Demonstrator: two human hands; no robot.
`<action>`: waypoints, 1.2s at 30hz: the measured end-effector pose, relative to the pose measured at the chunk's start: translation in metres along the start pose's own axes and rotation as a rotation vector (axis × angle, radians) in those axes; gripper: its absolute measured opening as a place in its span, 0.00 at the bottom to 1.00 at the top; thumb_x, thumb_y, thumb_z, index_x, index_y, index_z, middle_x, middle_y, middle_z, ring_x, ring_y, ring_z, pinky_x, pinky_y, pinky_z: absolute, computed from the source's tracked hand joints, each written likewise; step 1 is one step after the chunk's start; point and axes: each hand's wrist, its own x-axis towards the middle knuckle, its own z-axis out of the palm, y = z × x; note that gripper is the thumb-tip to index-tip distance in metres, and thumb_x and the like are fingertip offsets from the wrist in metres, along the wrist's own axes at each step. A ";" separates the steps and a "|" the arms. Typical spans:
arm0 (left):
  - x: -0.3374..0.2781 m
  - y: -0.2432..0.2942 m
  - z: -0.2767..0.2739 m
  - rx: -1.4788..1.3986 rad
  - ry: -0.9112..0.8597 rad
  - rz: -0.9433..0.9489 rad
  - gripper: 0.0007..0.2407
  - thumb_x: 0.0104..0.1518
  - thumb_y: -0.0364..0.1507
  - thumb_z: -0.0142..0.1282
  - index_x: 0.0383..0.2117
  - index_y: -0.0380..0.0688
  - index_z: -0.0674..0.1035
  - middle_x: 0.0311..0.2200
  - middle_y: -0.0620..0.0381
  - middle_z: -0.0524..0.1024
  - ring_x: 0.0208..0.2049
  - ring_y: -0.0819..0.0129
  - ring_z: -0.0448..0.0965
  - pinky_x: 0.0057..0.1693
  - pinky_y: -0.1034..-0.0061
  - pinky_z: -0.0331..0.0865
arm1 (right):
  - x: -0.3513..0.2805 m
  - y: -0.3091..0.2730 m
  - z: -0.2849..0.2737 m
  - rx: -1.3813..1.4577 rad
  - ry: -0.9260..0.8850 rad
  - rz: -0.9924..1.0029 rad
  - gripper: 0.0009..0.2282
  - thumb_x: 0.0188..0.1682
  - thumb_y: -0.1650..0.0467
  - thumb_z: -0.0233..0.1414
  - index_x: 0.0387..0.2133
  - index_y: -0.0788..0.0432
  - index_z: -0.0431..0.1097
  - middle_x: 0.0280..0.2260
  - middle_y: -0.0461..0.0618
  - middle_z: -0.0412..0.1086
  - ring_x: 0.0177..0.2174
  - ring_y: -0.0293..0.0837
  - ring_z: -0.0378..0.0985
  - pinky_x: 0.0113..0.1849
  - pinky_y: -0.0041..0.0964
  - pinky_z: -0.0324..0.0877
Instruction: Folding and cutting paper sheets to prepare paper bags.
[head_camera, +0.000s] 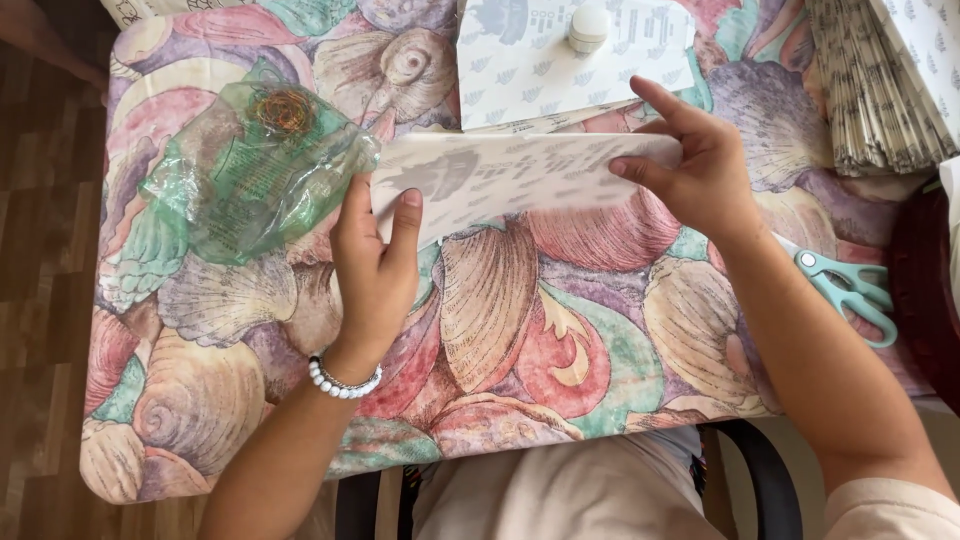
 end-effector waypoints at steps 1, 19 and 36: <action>-0.001 0.006 -0.002 -0.002 -0.003 -0.001 0.20 0.69 0.31 0.48 0.63 0.32 0.63 0.59 0.43 0.71 0.58 0.59 0.75 0.65 0.64 0.74 | -0.004 -0.007 -0.003 -0.001 0.002 0.002 0.32 0.48 0.77 0.65 0.66 0.64 0.61 0.45 0.55 0.76 0.38 0.35 0.74 0.41 0.27 0.75; -0.011 -0.016 0.039 0.164 -0.525 -0.370 0.13 0.67 0.37 0.51 0.27 0.49 0.65 0.22 0.69 0.52 0.22 0.78 0.49 0.31 0.77 0.48 | -0.185 -0.030 -0.007 -0.204 0.167 0.418 0.22 0.45 0.71 0.63 0.55 0.57 0.73 0.21 0.34 0.44 0.21 0.33 0.42 0.22 0.30 0.42; -0.011 -0.021 0.059 0.056 -0.611 -0.318 0.10 0.67 0.36 0.50 0.33 0.44 0.74 0.23 0.67 0.67 0.27 0.80 0.64 0.35 0.82 0.60 | -0.187 0.020 -0.123 -1.154 -0.094 0.083 0.18 0.55 0.79 0.59 0.59 0.61 0.79 0.56 0.55 0.77 0.51 0.59 0.77 0.49 0.49 0.77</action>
